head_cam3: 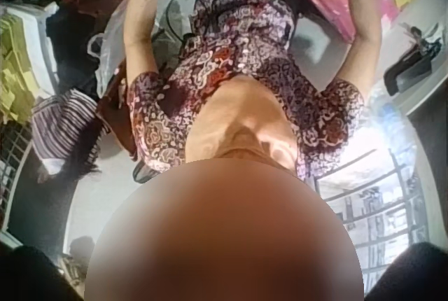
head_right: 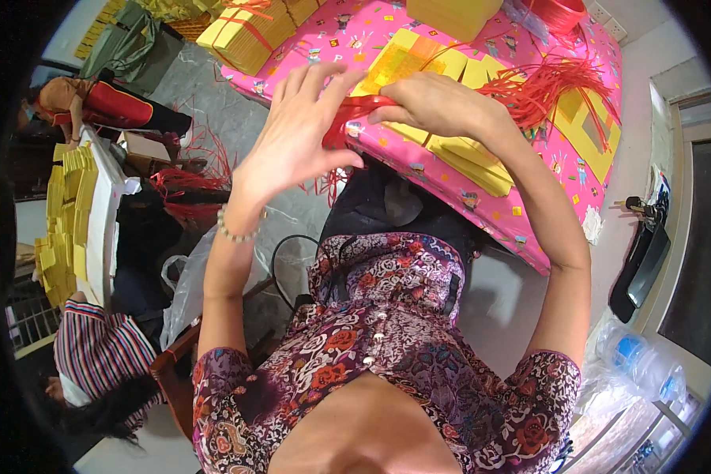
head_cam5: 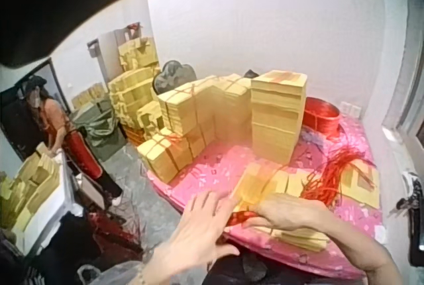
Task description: Cutting and organizing red plastic strips used for binding large stacks of paper.
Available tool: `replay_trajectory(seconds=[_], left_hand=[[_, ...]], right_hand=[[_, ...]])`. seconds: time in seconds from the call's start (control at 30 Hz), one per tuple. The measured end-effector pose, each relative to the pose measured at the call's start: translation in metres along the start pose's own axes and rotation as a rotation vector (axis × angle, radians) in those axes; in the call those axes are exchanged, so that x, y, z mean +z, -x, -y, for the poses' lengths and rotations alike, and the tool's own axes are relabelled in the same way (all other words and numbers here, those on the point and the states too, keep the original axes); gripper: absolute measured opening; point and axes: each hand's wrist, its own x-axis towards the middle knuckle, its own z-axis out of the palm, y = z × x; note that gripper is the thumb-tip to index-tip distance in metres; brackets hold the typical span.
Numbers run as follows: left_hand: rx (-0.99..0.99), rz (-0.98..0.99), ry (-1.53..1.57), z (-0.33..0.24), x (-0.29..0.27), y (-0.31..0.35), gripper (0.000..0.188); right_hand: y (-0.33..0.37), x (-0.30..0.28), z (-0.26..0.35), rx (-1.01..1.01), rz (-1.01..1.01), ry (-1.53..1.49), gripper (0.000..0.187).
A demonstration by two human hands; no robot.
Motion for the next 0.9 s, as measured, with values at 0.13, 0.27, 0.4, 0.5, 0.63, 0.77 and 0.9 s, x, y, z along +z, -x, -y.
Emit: replay_trajectory(seconds=[0.13, 0.27, 0.4, 0.5, 0.63, 0.77, 0.9], left_hand=[[-0.686, 0.667, 1.033, -0.026, -0.009, 0.017, 0.032], [-1.140, 0.346, 2.208, -0.040, 0.045, 0.036, 0.037], [-1.366, -0.297, 2.727, -0.024, 0.068, 0.030, 0.030], [-1.476, -0.768, 2.867, 0.011, 0.088, 0.047, 0.011], [-1.632, -0.831, 2.474, 0.041, 0.096, 0.067, 0.005], [-1.595, -1.013, 2.369, 0.061, 0.114, 0.090, 0.008], [-1.428, -1.144, 2.143, 0.077, 0.100, 0.106, 0.010]], right_hand=[[0.009, -0.004, -0.004, 0.088, -0.035, 0.122, 0.040], [0.026, -0.004, 0.023, 0.083, -0.008, 0.171, 0.031], [0.049, -0.006, 0.023, 0.084, 0.020, 0.103, 0.030], [0.074, -0.004, -0.006, 0.139, -0.052, 0.061, 0.031], [0.102, 0.000, -0.037, 0.339, -0.098, 0.092, 0.030], [0.128, 0.025, -0.074, 0.447, -0.145, 0.104, 0.028], [0.167, 0.052, -0.120, 0.499, -0.257, 0.113, 0.028]])
